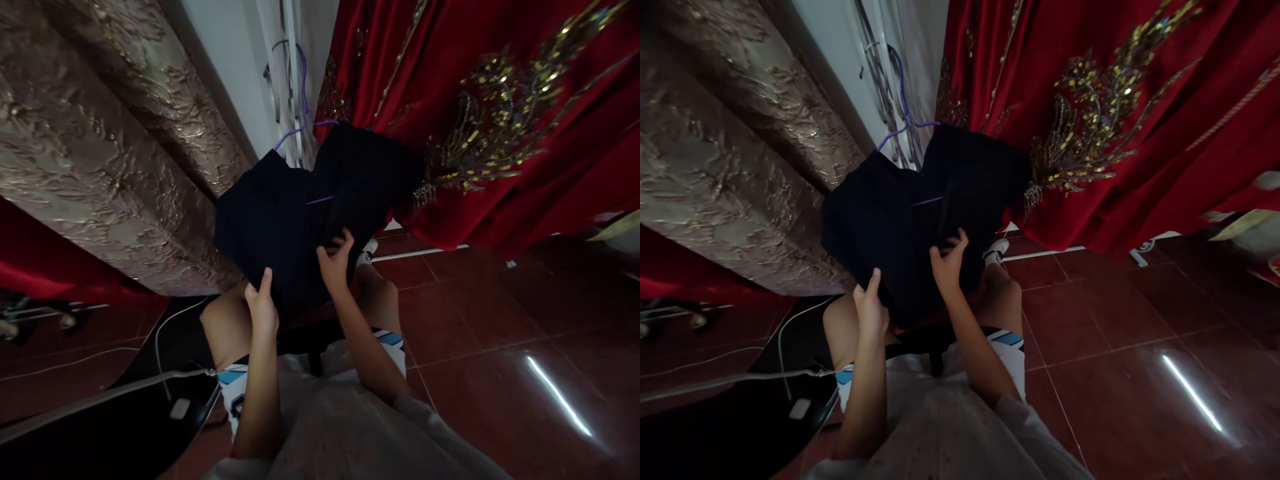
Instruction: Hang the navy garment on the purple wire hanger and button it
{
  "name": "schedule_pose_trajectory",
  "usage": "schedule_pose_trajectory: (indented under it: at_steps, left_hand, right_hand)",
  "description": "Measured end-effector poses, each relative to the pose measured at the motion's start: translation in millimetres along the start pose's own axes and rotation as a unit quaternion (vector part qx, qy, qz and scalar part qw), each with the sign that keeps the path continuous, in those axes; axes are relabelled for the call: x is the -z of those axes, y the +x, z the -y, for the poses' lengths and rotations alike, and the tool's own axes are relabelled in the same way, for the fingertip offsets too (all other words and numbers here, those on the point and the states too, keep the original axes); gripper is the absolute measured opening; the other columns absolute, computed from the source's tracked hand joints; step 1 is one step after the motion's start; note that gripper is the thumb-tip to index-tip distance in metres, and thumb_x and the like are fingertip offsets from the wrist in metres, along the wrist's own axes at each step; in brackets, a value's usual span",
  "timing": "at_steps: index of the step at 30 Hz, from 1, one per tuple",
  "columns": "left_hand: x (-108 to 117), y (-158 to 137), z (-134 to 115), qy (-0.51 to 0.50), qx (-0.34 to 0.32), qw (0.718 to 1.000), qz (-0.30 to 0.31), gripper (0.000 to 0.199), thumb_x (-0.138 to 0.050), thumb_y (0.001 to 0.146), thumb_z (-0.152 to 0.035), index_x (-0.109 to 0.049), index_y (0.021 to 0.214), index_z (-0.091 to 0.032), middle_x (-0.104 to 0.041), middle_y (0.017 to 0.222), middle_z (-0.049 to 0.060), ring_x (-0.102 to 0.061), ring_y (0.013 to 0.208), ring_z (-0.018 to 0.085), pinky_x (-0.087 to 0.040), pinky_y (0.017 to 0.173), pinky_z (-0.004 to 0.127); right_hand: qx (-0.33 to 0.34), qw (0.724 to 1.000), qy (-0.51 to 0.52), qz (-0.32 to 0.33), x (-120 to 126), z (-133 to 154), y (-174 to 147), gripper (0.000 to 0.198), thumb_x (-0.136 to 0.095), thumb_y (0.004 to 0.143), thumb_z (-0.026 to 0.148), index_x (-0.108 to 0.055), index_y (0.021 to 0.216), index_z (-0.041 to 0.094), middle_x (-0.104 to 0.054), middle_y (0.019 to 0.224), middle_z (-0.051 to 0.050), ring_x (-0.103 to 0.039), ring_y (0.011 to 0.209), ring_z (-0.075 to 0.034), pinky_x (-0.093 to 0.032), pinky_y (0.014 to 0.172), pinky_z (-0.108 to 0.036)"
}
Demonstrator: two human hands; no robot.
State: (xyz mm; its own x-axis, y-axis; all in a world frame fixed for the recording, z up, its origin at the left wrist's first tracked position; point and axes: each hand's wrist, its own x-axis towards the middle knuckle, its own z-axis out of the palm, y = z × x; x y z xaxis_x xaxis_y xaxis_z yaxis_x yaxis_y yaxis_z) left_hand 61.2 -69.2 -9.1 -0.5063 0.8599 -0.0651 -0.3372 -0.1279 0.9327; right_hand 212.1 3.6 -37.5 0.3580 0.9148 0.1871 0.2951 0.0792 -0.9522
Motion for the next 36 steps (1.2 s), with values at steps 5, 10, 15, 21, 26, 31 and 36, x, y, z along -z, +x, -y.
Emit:
schedule_pose_trajectory:
  at_steps: [5,10,15,21,26,31,36]
  left_hand:
    - [-1,-18,11,0.124,-0.2,0.971,-0.048,0.051,-0.076,0.09,-0.032,-0.057,0.137,-0.023,-0.055,0.146,0.01,-0.05,0.142,0.024,-0.037,0.123,0.035]
    - [-16,-32,15,0.178,-0.128,0.96,0.172,0.021,-0.066,0.091,-0.021,-0.07,0.112,-0.021,-0.07,0.106,0.007,-0.068,0.107,0.023,-0.054,0.098,0.031]
    - [-20,-33,16,0.187,-0.176,0.944,0.206,0.005,-0.065,0.09,-0.019,-0.069,0.087,-0.017,-0.065,0.082,0.002,-0.067,0.081,0.017,-0.053,0.077,0.025]
    - [-25,-23,36,0.197,-0.207,0.946,0.155,0.004,-0.063,0.088,-0.017,-0.06,0.086,-0.018,-0.062,0.078,0.0,-0.063,0.074,0.015,-0.05,0.072,0.026]
    - [-41,1,51,0.261,-0.251,0.913,0.19,0.013,-0.062,0.085,-0.012,-0.054,0.078,-0.019,-0.053,0.072,-0.002,-0.054,0.068,0.013,-0.044,0.068,0.025]
    - [-66,36,-15,0.302,-0.247,0.834,0.389,0.008,-0.064,0.089,-0.011,-0.062,0.092,-0.018,-0.065,0.078,0.0,-0.063,0.071,0.013,-0.047,0.068,0.024]
    - [-106,65,-99,0.219,-0.441,0.812,0.312,0.025,-0.063,0.102,-0.029,-0.063,0.126,-0.021,-0.067,0.108,0.007,-0.067,0.094,0.018,-0.054,0.085,0.03]
  right_hand:
    - [-0.038,0.989,0.045,0.134,-13,-37,-41,0.055,-0.028,0.075,0.086,-0.067,0.093,0.053,-0.066,0.057,0.007,-0.068,0.061,-0.028,-0.053,0.047,-0.047]
    - [-0.029,0.979,0.105,0.172,6,0,-55,0.059,-0.042,0.074,0.085,-0.051,0.054,0.03,-0.049,0.043,0.003,-0.055,0.047,-0.02,-0.041,0.04,-0.036]
    - [-0.083,0.961,0.188,0.184,39,40,-64,0.046,-0.07,0.085,0.057,-0.057,0.059,0.022,-0.048,0.051,0.001,-0.042,0.048,-0.012,-0.032,0.048,-0.03]
    - [-0.135,0.924,0.273,0.232,43,72,-27,0.034,-0.071,0.085,0.049,-0.071,0.072,0.018,-0.055,0.052,0.001,-0.04,0.043,-0.008,-0.025,0.044,-0.024]
    - [-0.009,0.949,0.288,0.125,32,142,47,0.044,-0.07,0.089,0.058,-0.066,0.077,0.016,-0.054,0.053,0.003,-0.041,0.042,-0.004,-0.026,0.04,-0.018]
    - [0.096,0.943,0.309,0.075,31,163,56,0.048,-0.06,0.097,0.062,-0.063,0.08,0.017,-0.052,0.055,0.005,-0.041,0.042,-0.003,-0.029,0.041,-0.015]
    - [0.115,0.955,0.246,0.119,45,156,45,0.041,-0.058,0.099,0.056,-0.061,0.081,0.019,-0.048,0.056,0.005,-0.042,0.044,-0.004,-0.03,0.042,-0.016]
